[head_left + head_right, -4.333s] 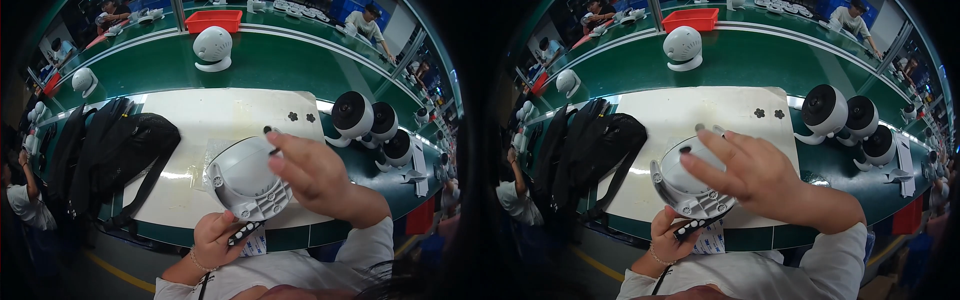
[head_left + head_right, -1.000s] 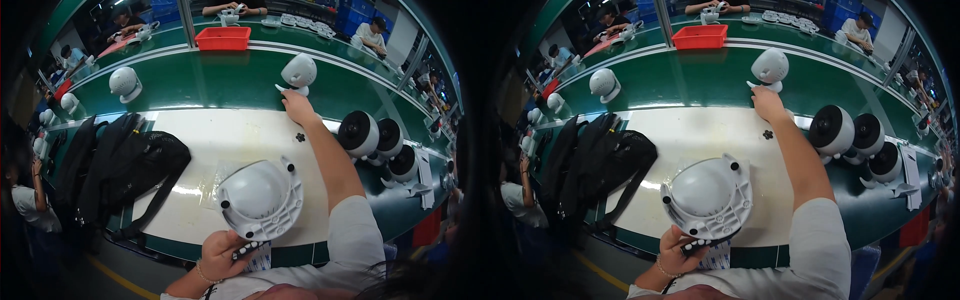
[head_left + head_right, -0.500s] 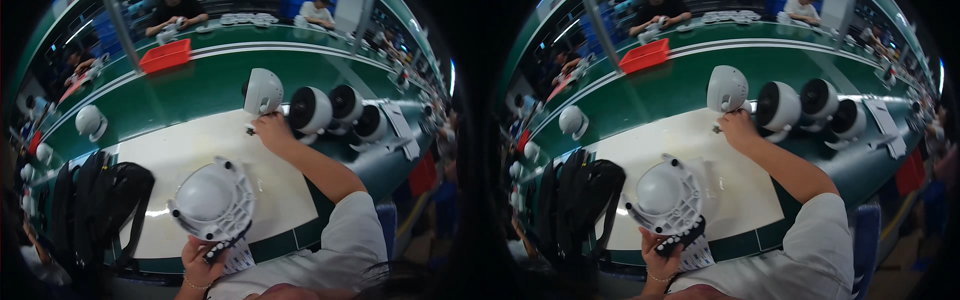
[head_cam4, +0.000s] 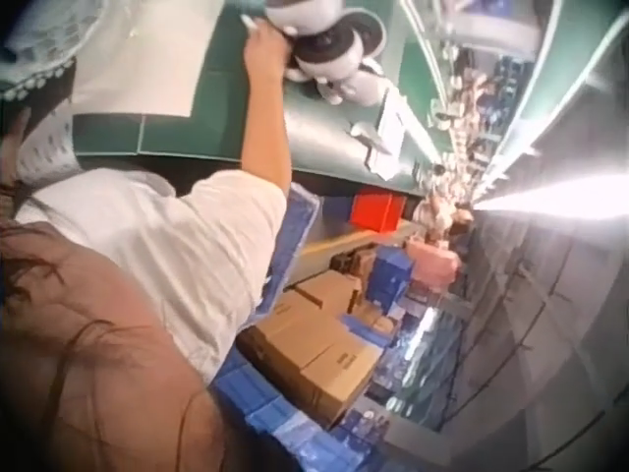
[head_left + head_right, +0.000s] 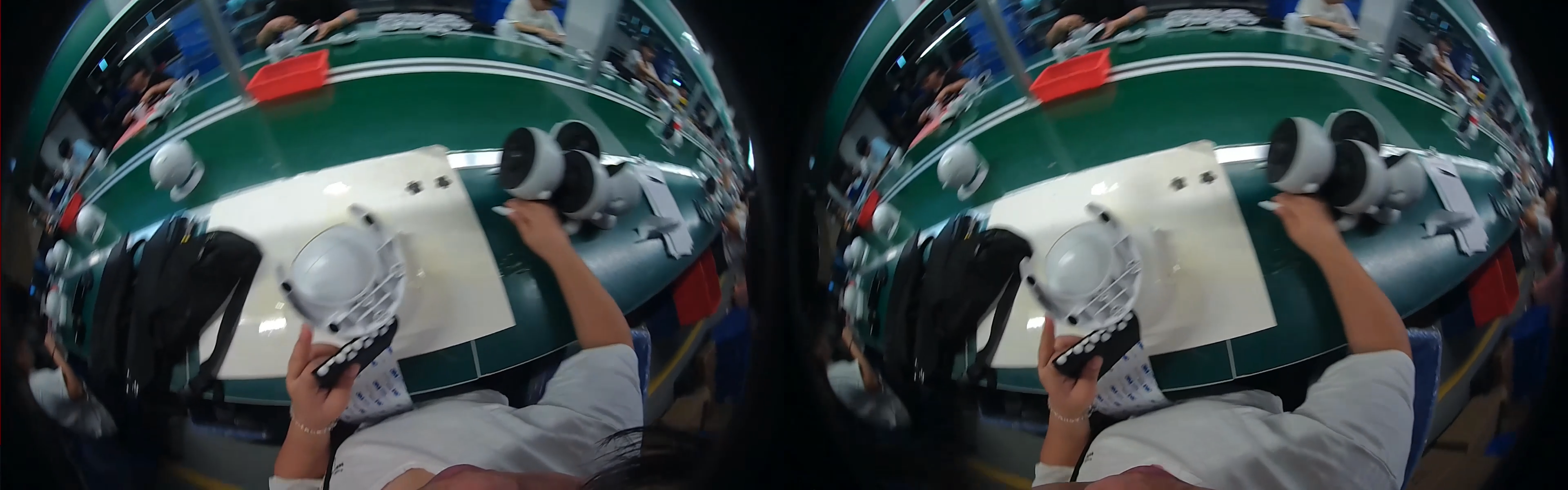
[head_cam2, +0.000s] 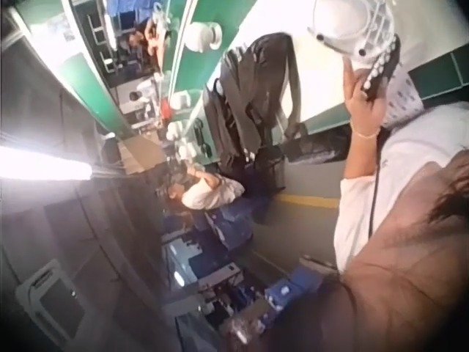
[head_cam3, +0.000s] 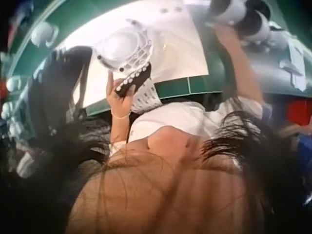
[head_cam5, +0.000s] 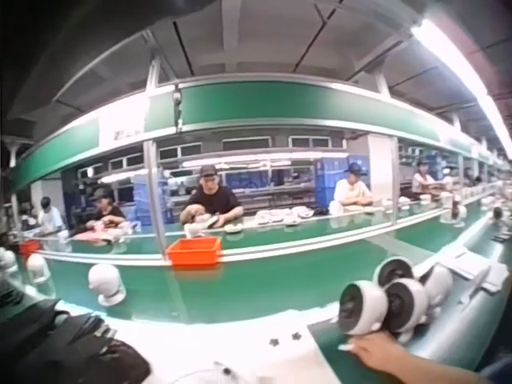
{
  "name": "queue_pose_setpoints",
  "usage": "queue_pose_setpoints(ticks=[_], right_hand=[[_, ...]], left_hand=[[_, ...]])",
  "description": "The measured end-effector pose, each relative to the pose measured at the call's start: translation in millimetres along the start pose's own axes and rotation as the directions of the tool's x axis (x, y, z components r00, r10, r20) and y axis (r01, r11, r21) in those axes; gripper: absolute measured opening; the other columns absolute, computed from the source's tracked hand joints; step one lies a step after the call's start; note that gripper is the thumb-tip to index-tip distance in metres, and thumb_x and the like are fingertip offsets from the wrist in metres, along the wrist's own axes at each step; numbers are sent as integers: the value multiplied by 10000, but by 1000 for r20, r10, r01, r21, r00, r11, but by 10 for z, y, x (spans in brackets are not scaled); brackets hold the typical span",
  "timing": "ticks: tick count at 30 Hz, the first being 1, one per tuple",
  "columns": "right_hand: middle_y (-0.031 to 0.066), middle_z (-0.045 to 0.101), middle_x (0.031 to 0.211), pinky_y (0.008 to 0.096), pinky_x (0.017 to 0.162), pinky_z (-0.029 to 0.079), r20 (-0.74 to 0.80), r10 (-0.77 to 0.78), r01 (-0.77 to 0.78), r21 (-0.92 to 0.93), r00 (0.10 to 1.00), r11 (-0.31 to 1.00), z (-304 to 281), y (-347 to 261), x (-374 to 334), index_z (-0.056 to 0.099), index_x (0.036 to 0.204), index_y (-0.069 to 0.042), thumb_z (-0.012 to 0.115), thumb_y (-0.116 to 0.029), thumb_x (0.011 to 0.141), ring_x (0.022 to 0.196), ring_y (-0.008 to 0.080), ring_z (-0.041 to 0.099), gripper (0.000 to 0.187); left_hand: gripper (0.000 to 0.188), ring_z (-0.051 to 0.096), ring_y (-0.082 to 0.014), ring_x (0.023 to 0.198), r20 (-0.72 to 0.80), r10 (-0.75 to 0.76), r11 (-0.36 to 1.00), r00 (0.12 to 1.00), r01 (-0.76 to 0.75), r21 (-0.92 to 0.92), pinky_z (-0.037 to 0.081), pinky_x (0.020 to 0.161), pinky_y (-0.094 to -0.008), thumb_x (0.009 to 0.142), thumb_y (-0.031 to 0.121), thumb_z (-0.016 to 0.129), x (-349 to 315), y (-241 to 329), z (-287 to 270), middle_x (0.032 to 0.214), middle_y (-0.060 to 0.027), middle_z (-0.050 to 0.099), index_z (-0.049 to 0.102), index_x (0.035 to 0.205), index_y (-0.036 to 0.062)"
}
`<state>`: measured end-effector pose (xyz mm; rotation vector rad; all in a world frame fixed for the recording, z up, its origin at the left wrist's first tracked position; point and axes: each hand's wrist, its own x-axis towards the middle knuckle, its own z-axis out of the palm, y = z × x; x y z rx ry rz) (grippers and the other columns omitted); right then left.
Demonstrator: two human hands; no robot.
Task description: Attaching rubber feet to the base of security camera housings on an assembly line.
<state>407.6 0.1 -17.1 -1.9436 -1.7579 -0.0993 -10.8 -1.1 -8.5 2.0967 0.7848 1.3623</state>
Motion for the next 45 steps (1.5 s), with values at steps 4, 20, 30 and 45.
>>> queue_pose_setpoints(ticks=[4, 20, 30, 45], right_hand=[[144, 599, 1006, 368, 796, 446, -36, -71, 60, -254, 997, 965, -280, -262, -154, 592, 1012, -20, 507, -120, 831, 903, 309, 566, 223], [99, 582, 925, 270, 667, 474, 50, -590, 285, 840, 806, 462, -377, -2162, -222, 542, 1005, -24, 705, -17, 701, 785, 183, 585, 344], [89, 600, 959, 304, 777, 483, 97, -523, 144, 905, 847, 401, -365, -2020, -194, 550, 986, -28, 669, -14, 717, 921, 251, 602, 294], [48, 593, 892, 349, 713, 414, -261, -736, 710, 581, 624, 397, -345, -2118, -189, 547, 966, -90, 643, 46, 679, 904, 251, 579, 332]], left_hand=[[309, 591, -181, 788, 28, -263, 919, 964, 260, -298, 461, 725, -277, 638, -52, 667, 52, 212, -43, 1069, -185, 551, 547, 923, -44], [358, 579, -116, 773, 60, -401, 712, 914, 353, -607, 469, 679, -232, 662, -58, 710, 46, 470, -8, 874, -83, 601, 552, 982, -34], [108, 543, -91, 618, 44, -388, 814, 921, 365, -453, 420, 541, -217, 707, -37, 674, 75, 444, 14, 700, -57, 599, 584, 766, -37], [152, 564, -196, 569, 90, -405, 858, 910, 412, -306, 424, 528, -269, 630, -52, 674, 40, 431, 15, 630, -98, 567, 567, 730, -13]])
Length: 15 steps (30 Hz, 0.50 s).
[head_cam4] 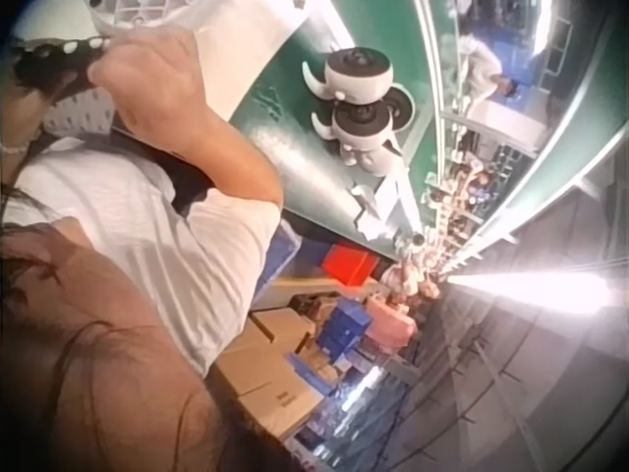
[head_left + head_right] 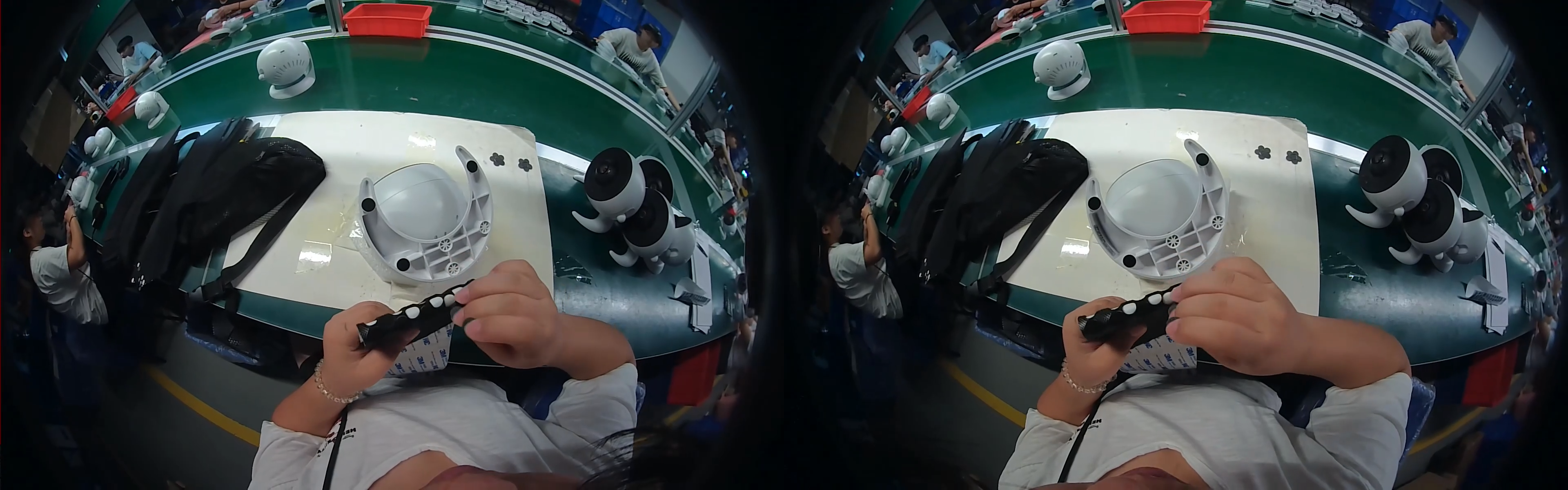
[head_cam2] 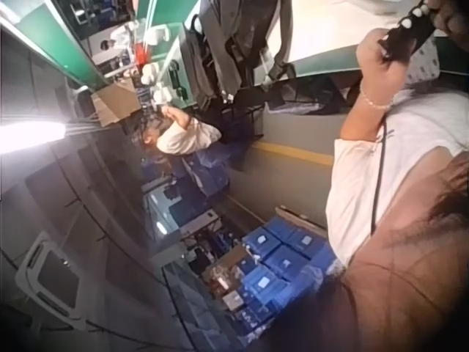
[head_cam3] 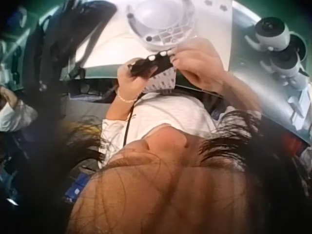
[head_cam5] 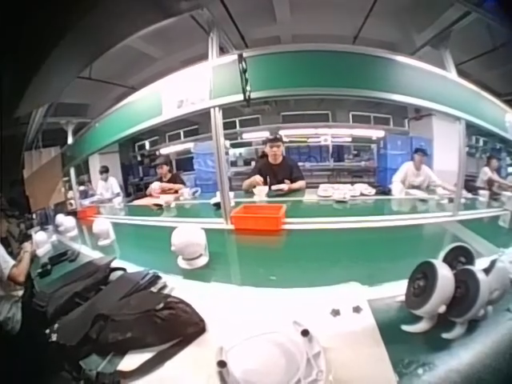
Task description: Attaching rubber feet to the base of security camera housings on an assembly line.
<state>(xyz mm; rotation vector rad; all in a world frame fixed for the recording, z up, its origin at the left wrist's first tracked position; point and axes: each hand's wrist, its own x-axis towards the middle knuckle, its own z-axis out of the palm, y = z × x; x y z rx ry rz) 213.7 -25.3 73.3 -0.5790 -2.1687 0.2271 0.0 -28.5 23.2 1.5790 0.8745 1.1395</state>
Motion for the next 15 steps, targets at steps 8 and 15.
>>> queue_pose_setpoints(ticks=[8, 15], right_hand=[[91, 557, 832, 339, 573, 432, -64, 4, 10, 217, 998, 976, 109, -14, 90, 507, 1017, -52, 616, 19, 712, 676, 247, 571, 331], [114, 516, 844, 292, 526, 456, -73, 14, 4, 239, 997, 971, 148, 79, -3, 374, 1105, -55, 593, 110, 677, 596, 219, 561, 509]], left_hand=[[188, 555, -244, 556, 83, 256, 959, 963, -263, 103, 431, 530, -296, 605, -54, 666, 68, -64, -4, 632, -106, 557, 572, 757, 5], [204, 562, -236, 545, 79, 128, 988, 989, -134, 83, 423, 508, -285, 625, -26, 672, 22, -83, -6, 645, -99, 571, 588, 806, 15]])
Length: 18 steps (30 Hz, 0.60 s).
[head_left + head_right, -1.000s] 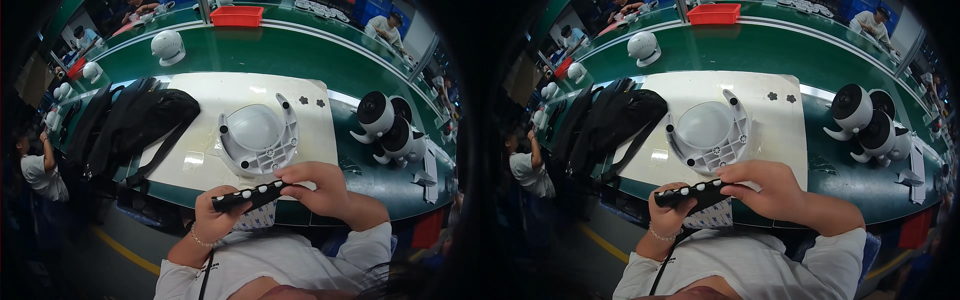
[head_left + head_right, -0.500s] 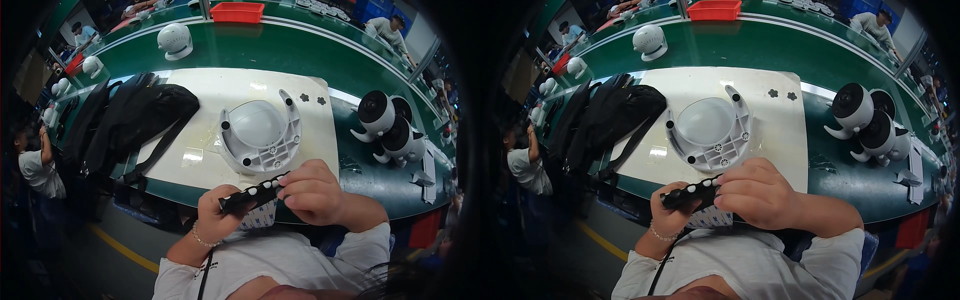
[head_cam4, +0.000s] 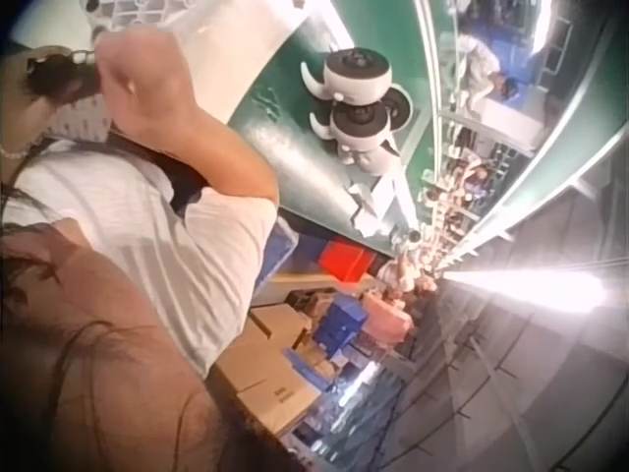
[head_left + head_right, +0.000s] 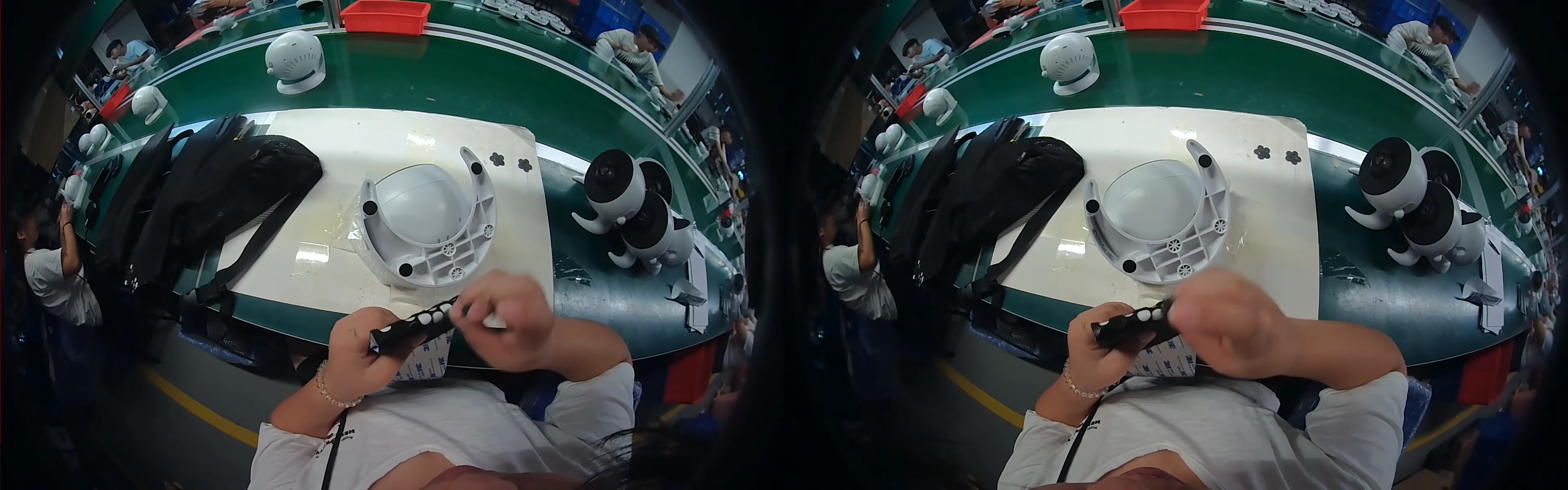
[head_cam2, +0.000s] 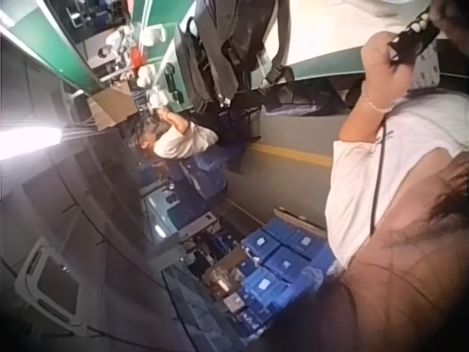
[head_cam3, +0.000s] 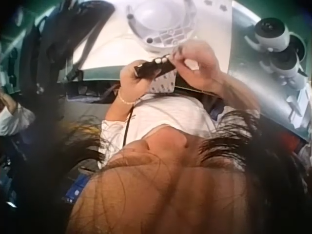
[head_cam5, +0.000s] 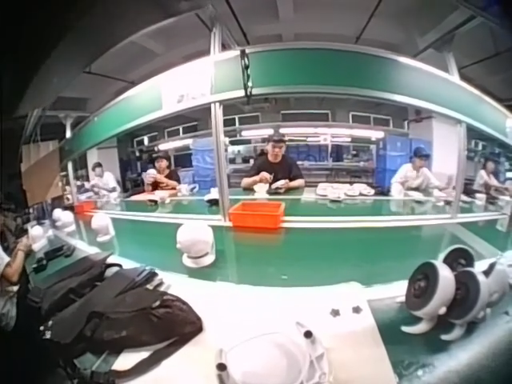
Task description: Attaching rubber feet to the base of security camera housings on an assembly line.
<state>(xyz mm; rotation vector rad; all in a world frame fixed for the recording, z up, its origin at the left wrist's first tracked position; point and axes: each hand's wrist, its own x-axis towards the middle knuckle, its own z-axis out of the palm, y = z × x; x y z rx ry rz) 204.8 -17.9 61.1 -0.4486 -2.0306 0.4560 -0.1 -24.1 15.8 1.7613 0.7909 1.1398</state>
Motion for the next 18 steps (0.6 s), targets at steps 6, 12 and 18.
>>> queue_pose_setpoints(ticks=[6, 12, 18], right_hand=[[92, 468, 1013, 227, 642, 417, -182, 259, -256, 44, 949, 966, -57, 148, 94, 223, 1281, -108, 561, 122, 735, 816, 129, 561, 682], [118, 518, 1012, 254, 636, 453, -224, 343, -358, -32, 912, 933, -12, 163, 126, 345, 1227, -81, 566, 119, 725, 811, 169, 584, 584], [133, 563, 1088, 293, 576, 470, 92, 12, 51, -652, 996, 757, 65, 17, 119, 504, 1113, -238, 612, -100, 687, 825, 284, 597, 460]], left_hand=[[227, 582, -211, 731, -23, 203, 968, 979, -197, 153, 477, 649, -289, 631, 12, 686, 54, -5, -43, 888, -115, 592, 618, 846, 42], [325, 531, -286, 986, 16, 316, 905, 949, -307, 296, 469, 768, -345, 586, 38, 756, 153, -180, -22, 1360, -231, 282, 627, 884, 43], [395, 558, -276, 888, -22, 347, 869, 938, -312, 385, 436, 715, -343, 494, 9, 622, 137, -305, 15, 1364, -177, 323, 614, 888, 37]])
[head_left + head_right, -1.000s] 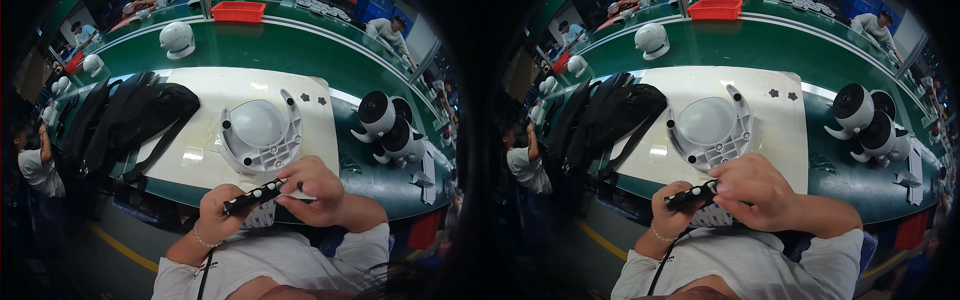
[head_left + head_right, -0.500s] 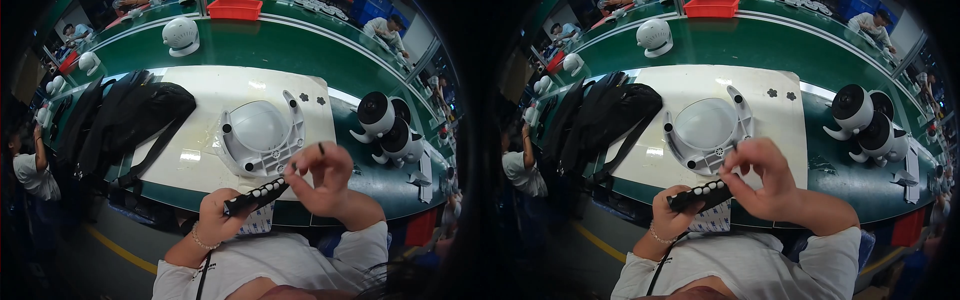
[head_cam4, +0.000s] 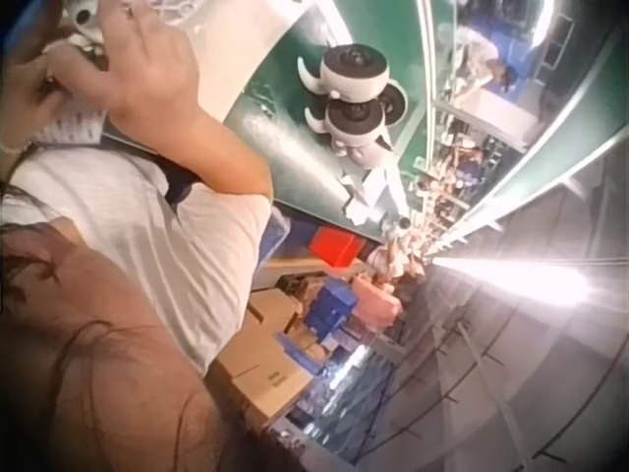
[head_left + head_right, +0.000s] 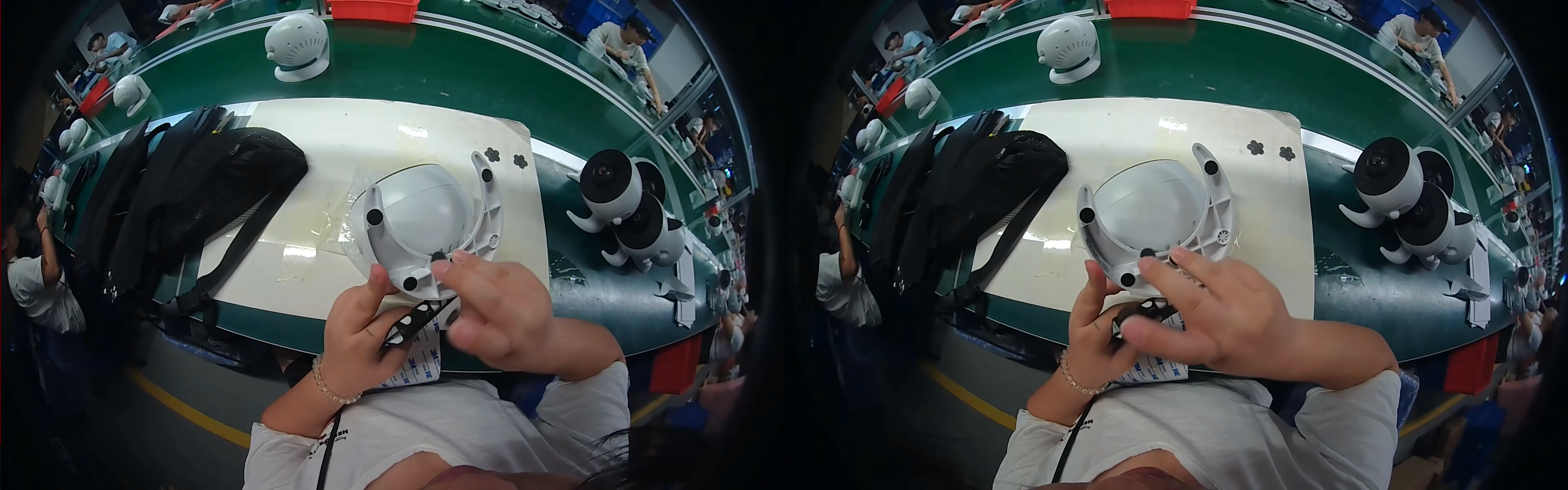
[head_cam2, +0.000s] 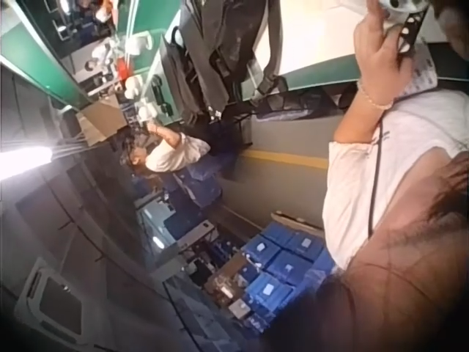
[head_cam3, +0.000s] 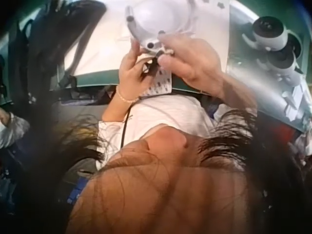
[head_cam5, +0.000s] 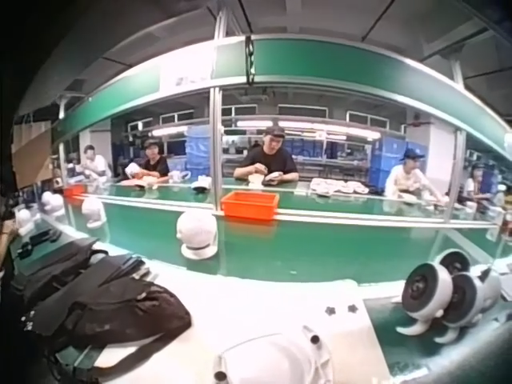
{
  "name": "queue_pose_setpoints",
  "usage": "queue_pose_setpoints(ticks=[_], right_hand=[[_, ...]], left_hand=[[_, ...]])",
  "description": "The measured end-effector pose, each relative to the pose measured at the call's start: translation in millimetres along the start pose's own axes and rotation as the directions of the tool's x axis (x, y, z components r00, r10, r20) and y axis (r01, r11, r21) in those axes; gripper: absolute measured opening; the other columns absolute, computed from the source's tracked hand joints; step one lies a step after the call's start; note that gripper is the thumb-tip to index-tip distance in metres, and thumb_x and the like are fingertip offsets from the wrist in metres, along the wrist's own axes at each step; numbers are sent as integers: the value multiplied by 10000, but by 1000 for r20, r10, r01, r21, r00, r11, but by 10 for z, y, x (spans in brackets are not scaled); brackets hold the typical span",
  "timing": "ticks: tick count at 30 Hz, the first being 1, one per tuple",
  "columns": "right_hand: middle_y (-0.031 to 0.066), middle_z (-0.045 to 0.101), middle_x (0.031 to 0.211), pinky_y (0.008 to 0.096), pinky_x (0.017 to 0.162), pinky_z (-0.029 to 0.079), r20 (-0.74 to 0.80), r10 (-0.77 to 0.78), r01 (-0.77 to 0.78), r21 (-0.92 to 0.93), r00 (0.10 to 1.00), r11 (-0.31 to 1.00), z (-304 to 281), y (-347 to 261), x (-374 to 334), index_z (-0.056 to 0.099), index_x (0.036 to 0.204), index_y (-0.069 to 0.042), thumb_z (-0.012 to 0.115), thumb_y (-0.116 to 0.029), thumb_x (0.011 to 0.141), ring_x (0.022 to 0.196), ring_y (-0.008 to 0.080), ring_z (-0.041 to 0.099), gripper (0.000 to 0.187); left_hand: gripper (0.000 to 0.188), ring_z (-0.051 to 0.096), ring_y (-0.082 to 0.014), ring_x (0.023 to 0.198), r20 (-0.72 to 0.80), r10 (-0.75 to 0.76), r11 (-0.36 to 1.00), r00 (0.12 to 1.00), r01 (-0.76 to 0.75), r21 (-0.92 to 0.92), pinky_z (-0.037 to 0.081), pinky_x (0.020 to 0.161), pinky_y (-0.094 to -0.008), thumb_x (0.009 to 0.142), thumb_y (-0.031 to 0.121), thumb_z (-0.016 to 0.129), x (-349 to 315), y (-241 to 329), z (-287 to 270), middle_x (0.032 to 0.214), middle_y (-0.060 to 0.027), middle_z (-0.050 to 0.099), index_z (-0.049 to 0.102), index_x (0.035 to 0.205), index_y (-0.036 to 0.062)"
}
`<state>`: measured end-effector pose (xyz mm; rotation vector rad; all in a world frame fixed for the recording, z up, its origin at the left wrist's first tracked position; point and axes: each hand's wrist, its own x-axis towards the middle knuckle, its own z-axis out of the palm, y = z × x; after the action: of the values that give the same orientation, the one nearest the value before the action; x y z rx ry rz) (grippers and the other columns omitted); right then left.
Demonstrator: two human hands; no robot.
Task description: Attaching rubber feet to the base of security camera housings on an assembly line.
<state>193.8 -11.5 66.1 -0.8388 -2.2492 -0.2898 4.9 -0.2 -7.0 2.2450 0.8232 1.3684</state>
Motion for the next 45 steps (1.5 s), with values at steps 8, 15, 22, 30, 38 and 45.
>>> queue_pose_setpoints(ticks=[8, 15, 22, 30, 38, 45], right_hand=[[91, 598, 911, 290, 622, 445, -99, 212, -185, 233, 972, 955, -150, 54, -58, 416, 1145, -56, 581, 85, 718, 806, 231, 604, 479], [52, 588, 850, 222, 636, 422, 216, 580, -569, 622, 785, 538, -78, 33, -198, 228, 1261, -69, 559, 20, 806, 742, 106, 561, 570], [70, 620, 841, 244, 546, 427, 74, 526, -467, 578, 847, 670, 75, 18, -285, 294, 1235, -56, 579, 14, 790, 652, 121, 572, 532], [121, 649, 911, 267, 431, 329, 71, 149, -149, -4, 986, 989, -52, -15, -364, 347, 1215, -44, 630, 39, 670, 467, 155, 509, 620], [73, 649, 953, 235, 420, 312, -27, 67, -66, 21, 997, 998, -12, 38, -390, 462, 1165, -75, 627, -3, 622, 468, 99, 471, 572], [60, 638, 928, 222, 454, 347, -88, 335, -268, 426, 938, 864, -34, 103, -322, 528, 1100, -72, 646, -22, 711, 449, 112, 447, 409]], left_hand=[[310, 586, -244, 823, -34, 31, 1000, 999, -31, 6, 443, 668, -329, 534, -5, 659, 12, -7, 50, 1359, -181, 327, 591, 836, 12], [243, 572, -232, 710, -16, 1, 1000, 1000, -1, 20, 449, 621, -316, 536, -4, 661, 32, 3, 56, 1356, -184, 329, 587, 766, -36], [260, 571, -238, 669, -12, -3, 1000, 1000, 2, -29, 452, 592, -314, 527, -18, 659, 41, -4, 55, 1359, -189, 320, 590, 775, -57], [263, 578, -263, 683, -3, -38, 998, 999, 38, -47, 458, 595, -322, 537, -20, 658, 4, -2, 34, 1360, -193, 314, 596, 789, -59], [287, 582, -277, 717, 5, -53, 998, 999, 54, -23, 463, 614, -328, 549, -13, 663, 8, 12, 30, 1355, -192, 324, 602, 826, -54], [280, 581, -282, 731, -7, -55, 998, 998, 55, -10, 465, 621, -325, 576, 2, 676, 23, 29, 29, 1359, -189, 319, 602, 839, -59]])
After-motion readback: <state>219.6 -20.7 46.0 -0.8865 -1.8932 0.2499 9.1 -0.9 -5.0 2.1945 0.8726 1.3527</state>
